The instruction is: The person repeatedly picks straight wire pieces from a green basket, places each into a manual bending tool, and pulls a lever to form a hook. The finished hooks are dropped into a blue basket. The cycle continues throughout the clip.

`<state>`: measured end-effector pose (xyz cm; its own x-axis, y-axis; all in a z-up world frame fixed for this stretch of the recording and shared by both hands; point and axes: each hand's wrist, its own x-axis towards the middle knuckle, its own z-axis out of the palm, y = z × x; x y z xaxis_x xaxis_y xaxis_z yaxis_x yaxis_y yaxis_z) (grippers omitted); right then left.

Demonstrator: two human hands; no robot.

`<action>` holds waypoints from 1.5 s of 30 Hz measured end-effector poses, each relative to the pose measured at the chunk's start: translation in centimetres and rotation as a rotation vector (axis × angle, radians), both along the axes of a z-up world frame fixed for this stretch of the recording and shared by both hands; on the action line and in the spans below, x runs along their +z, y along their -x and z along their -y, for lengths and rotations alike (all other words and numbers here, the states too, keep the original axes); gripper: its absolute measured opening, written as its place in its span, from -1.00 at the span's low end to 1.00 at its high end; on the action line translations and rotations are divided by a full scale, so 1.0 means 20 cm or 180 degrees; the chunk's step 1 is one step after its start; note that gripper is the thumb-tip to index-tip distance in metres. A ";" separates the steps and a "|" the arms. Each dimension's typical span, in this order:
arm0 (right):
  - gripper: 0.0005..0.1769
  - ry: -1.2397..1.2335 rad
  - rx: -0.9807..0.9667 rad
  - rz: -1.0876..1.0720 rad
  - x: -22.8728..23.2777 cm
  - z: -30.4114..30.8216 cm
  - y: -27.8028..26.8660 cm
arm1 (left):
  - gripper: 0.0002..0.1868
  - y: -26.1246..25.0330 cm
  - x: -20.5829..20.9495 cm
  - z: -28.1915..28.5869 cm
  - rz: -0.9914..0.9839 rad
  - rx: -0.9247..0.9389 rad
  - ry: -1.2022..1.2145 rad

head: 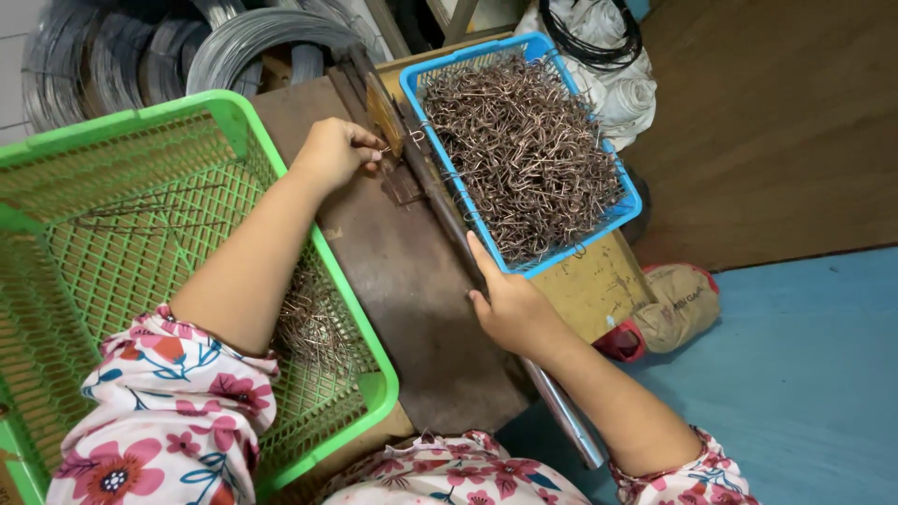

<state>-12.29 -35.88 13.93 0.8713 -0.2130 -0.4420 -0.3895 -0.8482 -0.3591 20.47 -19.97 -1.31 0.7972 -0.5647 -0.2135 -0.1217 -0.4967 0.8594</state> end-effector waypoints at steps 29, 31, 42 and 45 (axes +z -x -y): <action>-0.39 0.0455 -0.0027 -0.0008 -0.28 0.08 -0.03 | -0.18 0.81 0.18 0.61 0.2952 -0.0654 0.0581; -0.37 0.0456 0.0001 0.0000 -0.26 0.07 -0.03 | -0.16 0.82 0.18 0.62 0.2916 -0.0664 0.0556; -0.45 0.0840 0.0122 0.0002 -0.40 0.06 -0.05 | -0.06 0.82 0.11 0.64 0.2970 -0.0608 0.0212; -0.48 0.0776 0.0123 0.0112 -0.40 0.06 -0.04 | -0.04 0.83 0.11 0.63 0.2992 -0.0599 0.0239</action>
<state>-11.49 -37.02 5.86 0.8948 -0.2758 -0.3510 -0.3459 -0.9254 -0.1547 3.95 -32.58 0.92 0.5188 -0.6870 0.5087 -0.8493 -0.3462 0.3986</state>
